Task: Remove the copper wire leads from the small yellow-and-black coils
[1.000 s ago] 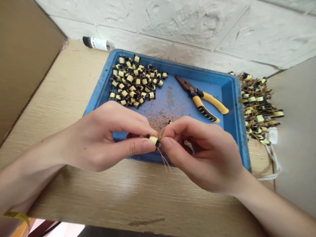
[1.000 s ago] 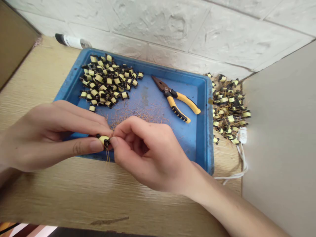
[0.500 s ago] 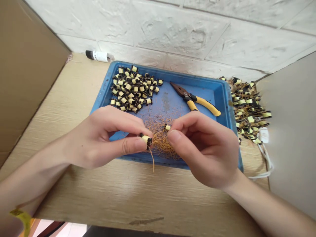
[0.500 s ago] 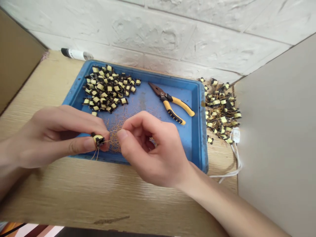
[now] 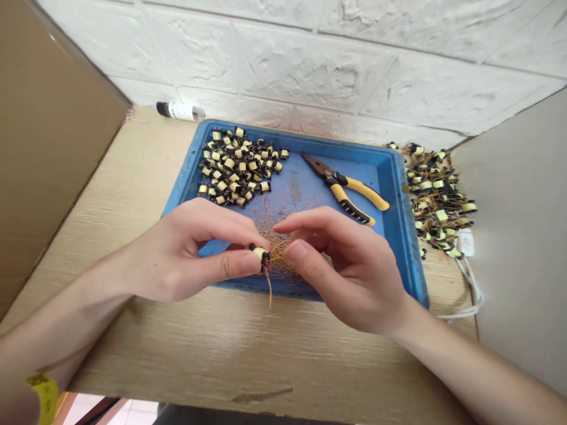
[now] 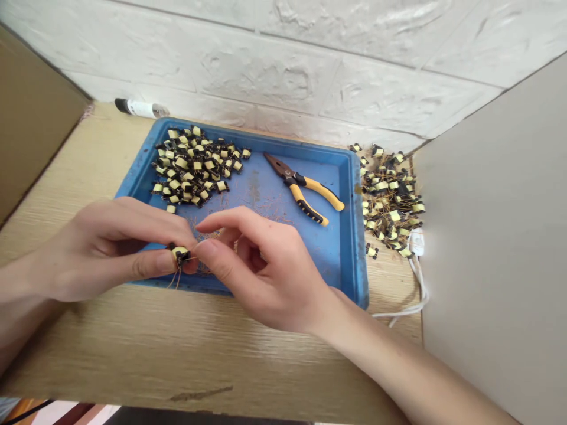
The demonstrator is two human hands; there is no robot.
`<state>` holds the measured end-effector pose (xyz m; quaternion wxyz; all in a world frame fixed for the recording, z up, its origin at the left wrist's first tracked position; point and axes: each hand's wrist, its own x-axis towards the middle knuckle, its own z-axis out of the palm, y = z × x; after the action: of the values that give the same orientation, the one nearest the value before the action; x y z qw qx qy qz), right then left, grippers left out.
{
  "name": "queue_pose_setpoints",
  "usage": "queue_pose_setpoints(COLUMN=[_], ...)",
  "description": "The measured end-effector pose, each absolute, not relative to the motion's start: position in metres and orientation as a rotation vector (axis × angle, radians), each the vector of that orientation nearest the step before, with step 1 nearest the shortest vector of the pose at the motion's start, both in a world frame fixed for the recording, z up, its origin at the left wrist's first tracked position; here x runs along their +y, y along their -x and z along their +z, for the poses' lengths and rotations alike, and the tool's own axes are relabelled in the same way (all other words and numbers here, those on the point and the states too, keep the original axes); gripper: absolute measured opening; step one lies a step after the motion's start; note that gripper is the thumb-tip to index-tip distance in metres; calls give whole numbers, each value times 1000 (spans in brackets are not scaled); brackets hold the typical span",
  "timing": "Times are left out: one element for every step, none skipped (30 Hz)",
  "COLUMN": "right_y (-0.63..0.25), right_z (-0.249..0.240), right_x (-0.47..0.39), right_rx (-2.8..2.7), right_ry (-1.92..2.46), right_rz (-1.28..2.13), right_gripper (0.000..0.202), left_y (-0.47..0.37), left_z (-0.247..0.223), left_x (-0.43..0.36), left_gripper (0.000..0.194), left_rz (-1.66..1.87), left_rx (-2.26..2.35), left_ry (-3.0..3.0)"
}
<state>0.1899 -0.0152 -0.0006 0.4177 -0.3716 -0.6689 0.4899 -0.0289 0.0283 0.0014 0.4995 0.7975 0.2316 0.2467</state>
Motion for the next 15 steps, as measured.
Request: queue_pose_setpoints(right_y=[-190, -191, -191, -191, -192, -192, -193, -193, -193, -194, -194, -194, -194, -195, -195], right_z=[-1, -2, -3, -3, -3, -3, -3, -3, -3, -3, -3, -4, -4, -5, -5], right_x=[-15, -15, -14, -14, -13, -12, -11, -10, -9, -9, -8, -8, -7, -7, -7], right_rx=[-1692, -1705, -1715, -1726, -1741, -1759, -1779, -1798, -1814, -1827, -1834, -1839, -1839, -1833, -1825], right_ry=[916, 901, 883, 867, 854, 846, 843, 843, 843, 839, 830, 823, 818, 826, 850], right_rz=[1232, 1230, 1223, 1211, 1196, 1176, 1157, 1137, 1120, 1108, 1100, 1095, 1093, 1087, 1076], right_gripper=[7, 8, 8, 7, 7, 5, 5, 7, 9, 10, 12, 13, 15, 18, 20], left_y=[28, 28, 28, 27, 27, 27, 27, 27, 28, 28, 28, 28, 28, 28, 27], left_z=[2, 2, 3, 3, 4, 4, 3, 3, 2, 1, 0, 0, 0, 0, 1], left_x=[29, 29, 29, 29, 29, 29, 28, 28, 28, 27, 27, 27, 27, 27, 27], left_gripper=[14, 14, 15, 16, 16, 16, 16, 16, 15, 14, 14, 14, 14, 15, 16], left_rz=[593, 588, 581, 576, 565, 552, 546, 546, 550, 554, 553, 553, 547, 532, 521], left_rx=[556, 552, 548, 546, 544, 541, 538, 536, 535, 535, 536, 538, 537, 535, 533], left_ry=[-1942, -1953, -1963, -1969, -1973, -1973, -1969, -1963, -1955, -1949, -1948, -1948, -1954, -1963, -1972])
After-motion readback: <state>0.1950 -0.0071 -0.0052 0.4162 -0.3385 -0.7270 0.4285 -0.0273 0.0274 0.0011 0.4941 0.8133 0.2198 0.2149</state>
